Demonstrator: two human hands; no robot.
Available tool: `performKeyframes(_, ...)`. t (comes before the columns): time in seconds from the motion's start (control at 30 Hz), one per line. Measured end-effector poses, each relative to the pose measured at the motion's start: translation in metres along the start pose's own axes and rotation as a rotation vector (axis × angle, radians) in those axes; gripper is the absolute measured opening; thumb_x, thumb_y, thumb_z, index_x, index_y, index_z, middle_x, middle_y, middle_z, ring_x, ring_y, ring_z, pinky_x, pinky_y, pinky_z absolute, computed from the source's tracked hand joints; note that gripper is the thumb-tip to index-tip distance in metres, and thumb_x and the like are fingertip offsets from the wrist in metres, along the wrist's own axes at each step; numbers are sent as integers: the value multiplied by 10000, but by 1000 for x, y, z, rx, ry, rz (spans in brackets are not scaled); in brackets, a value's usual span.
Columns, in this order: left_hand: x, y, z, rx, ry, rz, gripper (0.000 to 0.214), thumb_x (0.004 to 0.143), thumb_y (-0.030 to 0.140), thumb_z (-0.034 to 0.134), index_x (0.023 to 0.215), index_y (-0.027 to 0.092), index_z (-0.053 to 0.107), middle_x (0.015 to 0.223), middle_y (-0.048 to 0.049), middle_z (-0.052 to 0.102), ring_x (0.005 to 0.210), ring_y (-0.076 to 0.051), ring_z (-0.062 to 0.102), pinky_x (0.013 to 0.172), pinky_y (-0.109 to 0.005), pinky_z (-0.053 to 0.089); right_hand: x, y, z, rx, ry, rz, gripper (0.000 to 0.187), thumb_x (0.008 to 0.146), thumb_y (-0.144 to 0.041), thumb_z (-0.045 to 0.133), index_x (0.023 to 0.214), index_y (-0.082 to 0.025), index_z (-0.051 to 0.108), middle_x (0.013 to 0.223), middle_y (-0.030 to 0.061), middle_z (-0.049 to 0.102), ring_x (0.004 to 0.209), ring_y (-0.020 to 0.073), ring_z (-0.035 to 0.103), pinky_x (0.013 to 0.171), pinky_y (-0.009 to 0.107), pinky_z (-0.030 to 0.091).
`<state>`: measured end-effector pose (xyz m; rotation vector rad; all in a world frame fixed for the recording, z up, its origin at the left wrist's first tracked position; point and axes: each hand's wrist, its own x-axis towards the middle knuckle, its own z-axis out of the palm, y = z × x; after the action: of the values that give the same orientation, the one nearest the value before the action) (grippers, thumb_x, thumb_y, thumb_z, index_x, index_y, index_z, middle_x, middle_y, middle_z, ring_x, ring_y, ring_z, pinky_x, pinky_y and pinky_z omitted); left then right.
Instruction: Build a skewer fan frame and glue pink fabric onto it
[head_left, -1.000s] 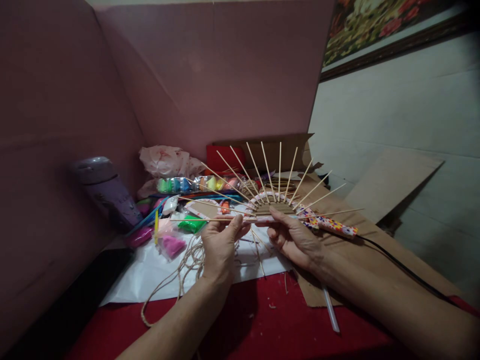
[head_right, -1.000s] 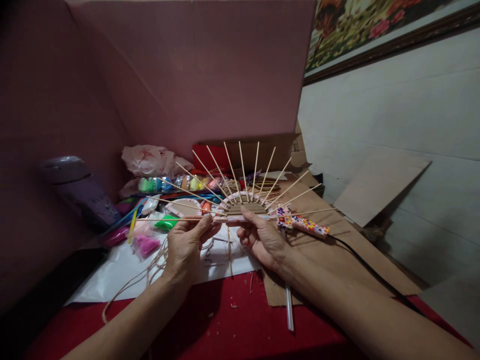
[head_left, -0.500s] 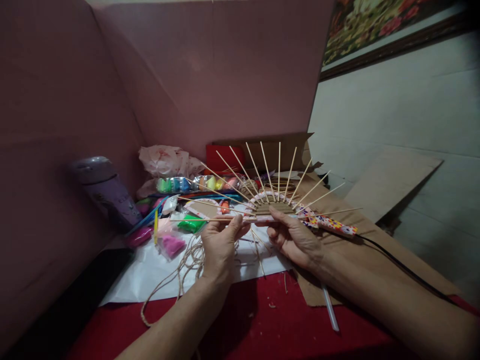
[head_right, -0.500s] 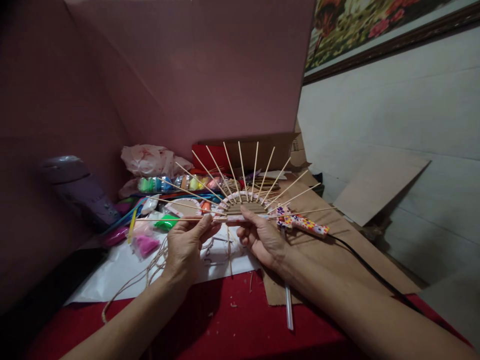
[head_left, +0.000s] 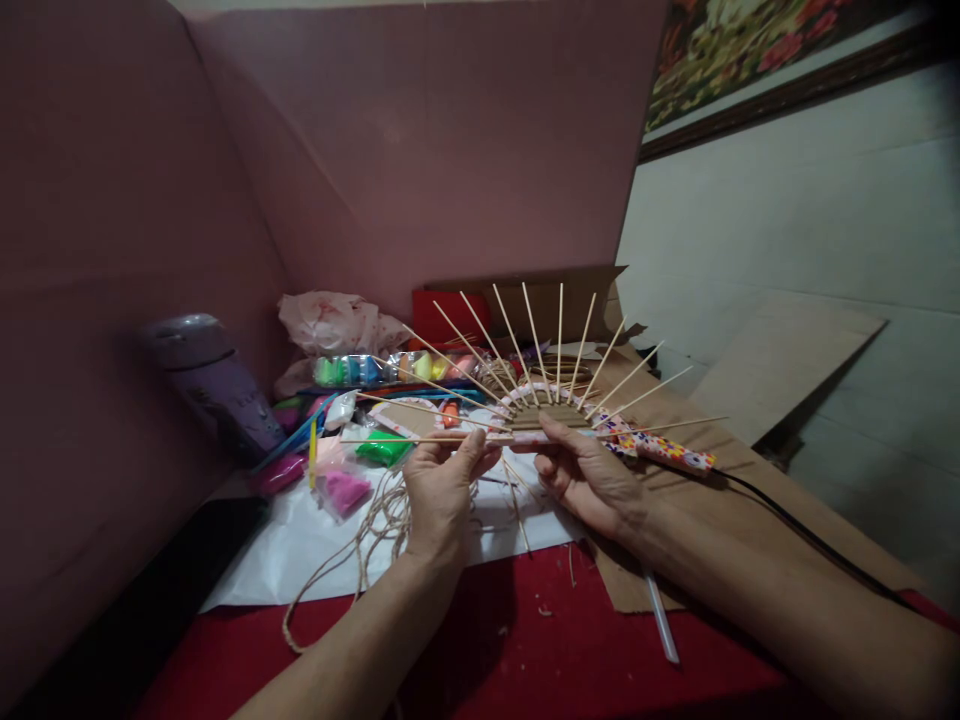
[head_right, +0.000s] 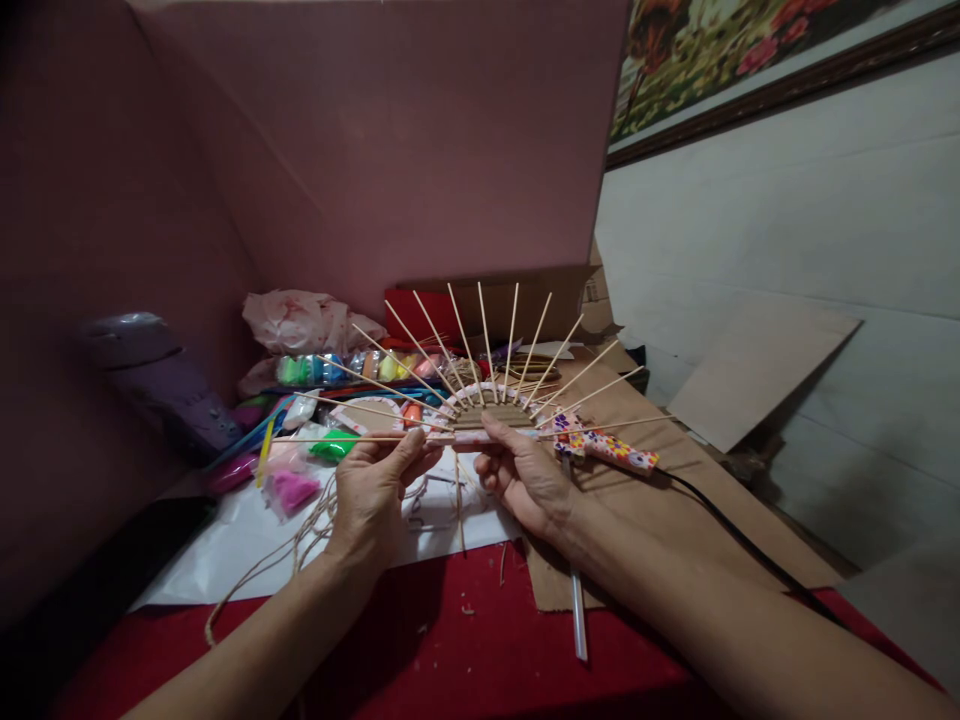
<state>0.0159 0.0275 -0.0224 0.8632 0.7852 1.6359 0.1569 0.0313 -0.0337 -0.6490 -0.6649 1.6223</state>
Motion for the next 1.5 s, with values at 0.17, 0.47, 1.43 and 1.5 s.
performKeyframes(0.17, 0, 1, 1, -7, 3, -2, 167, 597, 208, 689, 643, 113, 560, 612, -12, 610, 597, -140, 624, 664, -328, 527, 1, 1, 0, 17, 3, -1, 89, 687, -236, 640, 671, -173, 580, 622, -15, 629, 417, 37, 468, 357, 149, 327)
performKeyframes(0.47, 0, 0, 0, -24, 4, 3, 197, 563, 231, 710, 631, 112, 568, 600, -7, 619, 594, -148, 628, 671, -346, 526, 1, 2, -1, -2, 10, -27, 117, 656, -246, 665, 676, -178, 572, 591, -31, 605, 419, 42, 463, 355, 154, 315)
performKeyframes(1.43, 1, 0, 1, -5, 9, -1, 171, 584, 205, 698, 643, 114, 566, 610, -10, 620, 593, -141, 626, 668, -334, 523, 1, 1, -1, 23, 21, 1, 107, 692, -229, 632, 670, -161, 553, 625, 1, 629, 409, 43, 459, 368, 152, 350)
performKeyframes(1.5, 1, 0, 0, -1, 11, -1, 163, 591, 200, 694, 642, 115, 565, 613, -14, 621, 598, -144, 628, 665, -333, 523, 1, 1, -1, 19, 13, 1, 106, 695, -234, 631, 674, -159, 558, 630, 4, 629, 413, 43, 462, 368, 150, 353)
